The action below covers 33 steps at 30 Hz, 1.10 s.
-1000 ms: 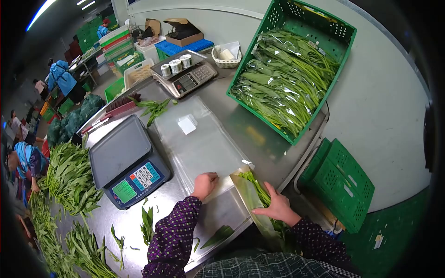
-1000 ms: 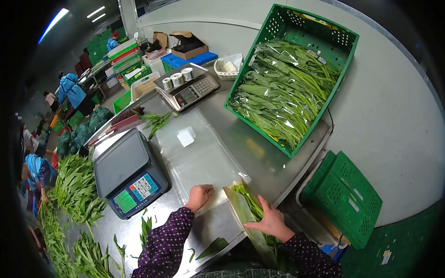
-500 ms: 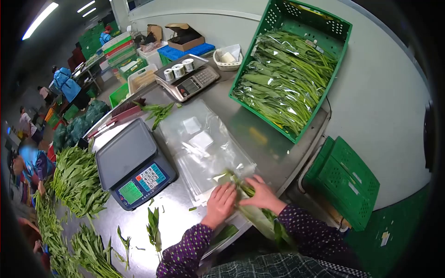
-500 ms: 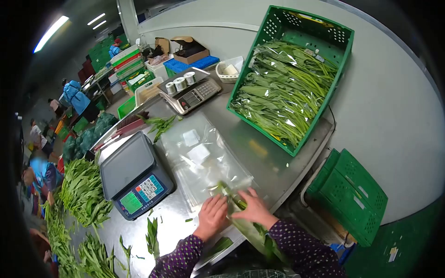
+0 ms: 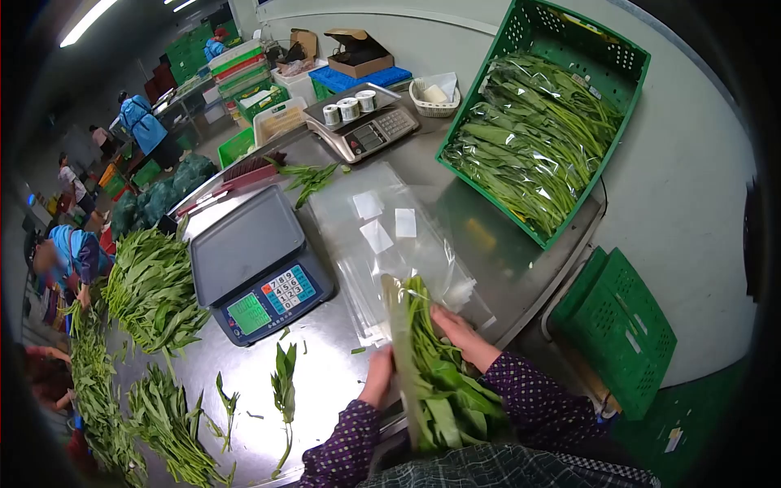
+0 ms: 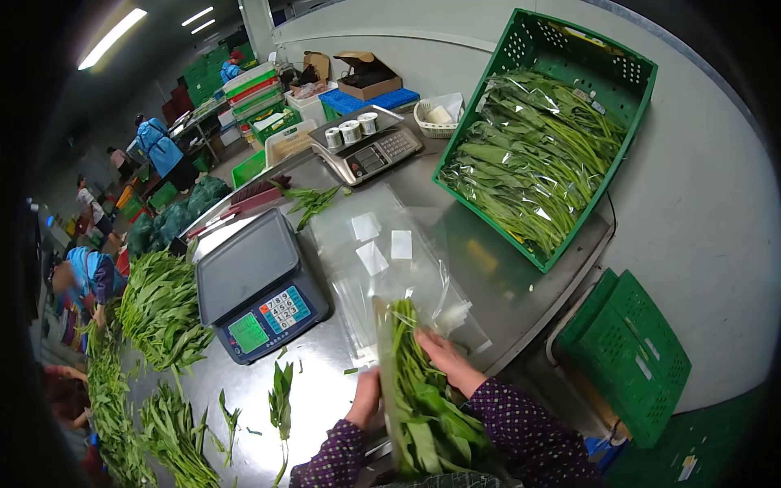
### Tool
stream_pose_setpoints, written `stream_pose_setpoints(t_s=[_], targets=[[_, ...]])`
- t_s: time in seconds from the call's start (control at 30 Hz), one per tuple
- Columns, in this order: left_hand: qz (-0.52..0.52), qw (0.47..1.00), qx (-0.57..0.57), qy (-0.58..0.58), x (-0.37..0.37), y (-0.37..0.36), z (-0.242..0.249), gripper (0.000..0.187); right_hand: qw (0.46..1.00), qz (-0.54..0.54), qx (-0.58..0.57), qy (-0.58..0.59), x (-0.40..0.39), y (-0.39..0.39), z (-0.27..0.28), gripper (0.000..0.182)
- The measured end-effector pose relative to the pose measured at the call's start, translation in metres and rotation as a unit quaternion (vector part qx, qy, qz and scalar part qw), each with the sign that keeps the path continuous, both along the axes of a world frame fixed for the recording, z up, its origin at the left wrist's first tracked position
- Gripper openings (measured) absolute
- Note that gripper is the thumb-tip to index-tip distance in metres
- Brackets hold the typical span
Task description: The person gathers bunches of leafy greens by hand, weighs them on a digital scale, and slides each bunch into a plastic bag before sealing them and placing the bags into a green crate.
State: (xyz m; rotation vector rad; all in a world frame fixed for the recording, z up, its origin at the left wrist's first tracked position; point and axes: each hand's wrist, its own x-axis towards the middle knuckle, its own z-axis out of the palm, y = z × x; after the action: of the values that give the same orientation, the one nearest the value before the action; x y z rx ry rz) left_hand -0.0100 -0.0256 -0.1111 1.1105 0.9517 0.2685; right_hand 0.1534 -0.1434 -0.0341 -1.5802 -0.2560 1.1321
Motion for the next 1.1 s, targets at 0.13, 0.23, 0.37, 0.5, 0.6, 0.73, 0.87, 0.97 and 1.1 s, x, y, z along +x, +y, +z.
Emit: stream_pose_setpoints(t_s=[0.13,0.23,0.37,0.5,0.6,0.73,0.87,0.97,1.1], targets=[[0.147,0.957,0.250,-0.016,0.005,0.005,0.005,0.026,1.000,-0.028,-0.005,0.005,0.000,-0.011,-0.012,0.056],[0.137,0.960,0.244,0.006,-0.023,-0.009,-0.008,0.019,0.995,0.032,0.042,-0.088,0.005,-0.036,-0.045,0.035],[0.134,0.886,0.439,-0.062,-0.036,-0.004,0.009,0.007,0.957,0.043,0.099,-0.271,-0.015,-0.042,-0.042,0.032],[-0.053,0.708,0.704,-0.013,-0.054,0.011,0.016,0.030,0.892,0.116,0.021,-0.437,-0.019,-0.044,-0.041,0.067],[-0.135,0.730,0.633,0.218,-0.050,0.008,0.025,0.061,0.864,0.152,-0.014,-0.480,-0.024,-0.037,-0.028,0.076],[-0.251,0.728,0.618,0.158,-0.073,-0.011,0.066,0.071,0.846,0.230,-0.114,-0.468,-0.033,-0.059,-0.003,0.074],[-0.230,0.713,0.662,0.033,-0.130,-0.057,0.063,0.083,0.870,0.166,0.048,-0.461,-0.098,-0.109,0.034,0.069],[-0.290,0.841,0.455,0.039,-0.100,-0.024,0.127,0.096,0.838,0.326,-0.030,-0.436,-0.065,-0.087,0.098,0.075],[-0.102,0.835,0.530,-0.106,-0.062,0.046,0.260,0.092,0.772,0.085,0.178,-0.604,-0.031,-0.017,0.219,0.055]])
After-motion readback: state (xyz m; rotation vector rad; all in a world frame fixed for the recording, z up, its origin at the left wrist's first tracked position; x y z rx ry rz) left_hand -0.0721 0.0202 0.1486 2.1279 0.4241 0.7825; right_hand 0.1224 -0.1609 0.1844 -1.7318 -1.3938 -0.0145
